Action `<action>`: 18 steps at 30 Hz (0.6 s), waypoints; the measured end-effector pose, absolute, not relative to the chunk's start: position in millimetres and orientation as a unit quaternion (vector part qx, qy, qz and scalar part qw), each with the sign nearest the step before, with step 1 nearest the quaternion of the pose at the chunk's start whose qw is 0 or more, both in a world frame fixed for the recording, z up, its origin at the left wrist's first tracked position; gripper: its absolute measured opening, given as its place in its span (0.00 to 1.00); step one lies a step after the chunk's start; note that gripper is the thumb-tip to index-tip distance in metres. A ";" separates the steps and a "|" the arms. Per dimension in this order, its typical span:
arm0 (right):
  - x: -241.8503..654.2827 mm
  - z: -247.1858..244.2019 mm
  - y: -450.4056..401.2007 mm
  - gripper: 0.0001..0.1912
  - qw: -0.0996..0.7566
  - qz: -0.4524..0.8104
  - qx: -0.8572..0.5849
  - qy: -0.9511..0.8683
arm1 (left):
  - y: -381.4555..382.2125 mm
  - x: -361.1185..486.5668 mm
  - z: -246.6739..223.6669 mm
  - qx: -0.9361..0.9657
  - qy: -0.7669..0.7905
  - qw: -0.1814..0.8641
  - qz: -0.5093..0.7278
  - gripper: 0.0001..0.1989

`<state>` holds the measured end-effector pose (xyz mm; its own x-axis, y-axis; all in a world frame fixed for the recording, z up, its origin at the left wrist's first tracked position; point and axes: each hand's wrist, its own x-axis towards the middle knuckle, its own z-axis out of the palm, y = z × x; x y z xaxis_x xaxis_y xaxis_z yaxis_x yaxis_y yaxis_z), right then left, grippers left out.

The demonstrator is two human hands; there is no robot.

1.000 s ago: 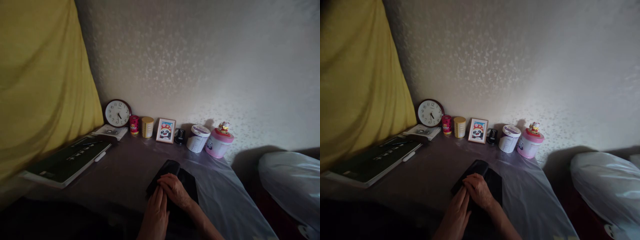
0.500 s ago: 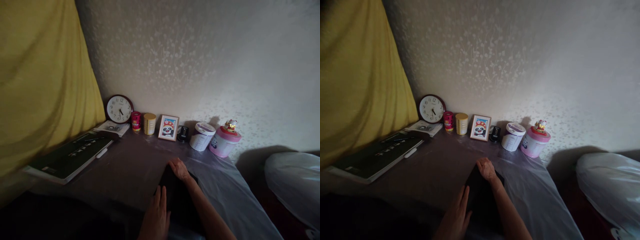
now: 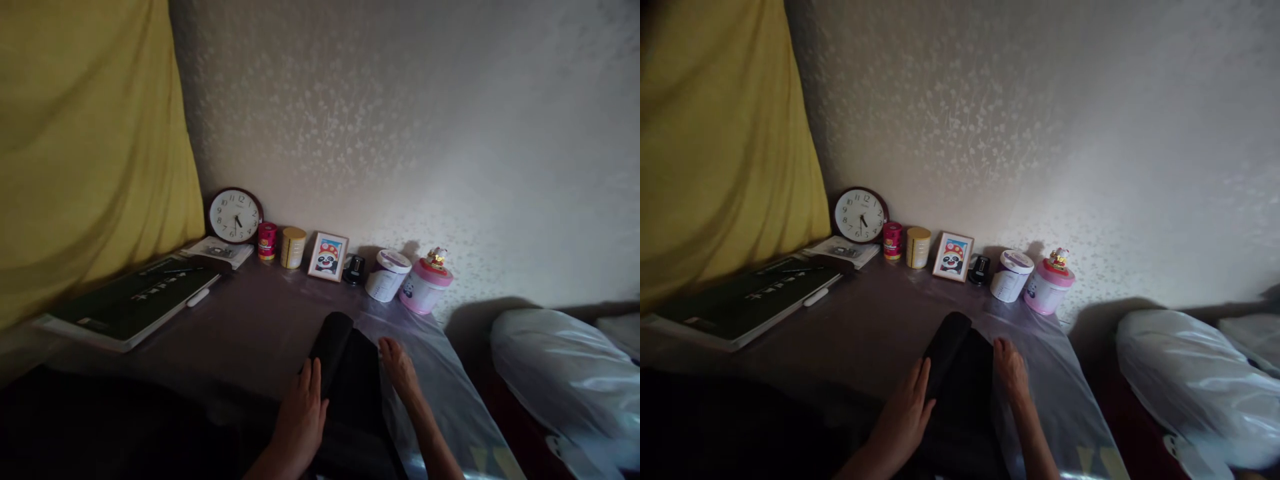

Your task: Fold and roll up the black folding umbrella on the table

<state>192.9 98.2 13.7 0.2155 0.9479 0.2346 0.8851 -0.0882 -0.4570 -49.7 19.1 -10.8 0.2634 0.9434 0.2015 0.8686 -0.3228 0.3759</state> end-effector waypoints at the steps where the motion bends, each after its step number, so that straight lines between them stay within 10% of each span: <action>1: 194.1 9.4 88.5 0.19 0.266 0.076 -0.729 -0.625 | 19.1 -50.4 -10.1 0.790 0.571 0.096 0.201 0.28; 18: 163.2 11.8 61.0 0.20 0.337 0.146 -0.729 -0.577 | 14.3 -69.1 -0.9 0.796 0.529 0.213 0.202 0.42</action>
<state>163.2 61.0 11.8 0.2907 0.9404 0.1765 0.7434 -0.1059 -0.6604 -69.1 14.3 -0.9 0.3594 0.9283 0.0956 0.7562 -0.3497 0.5530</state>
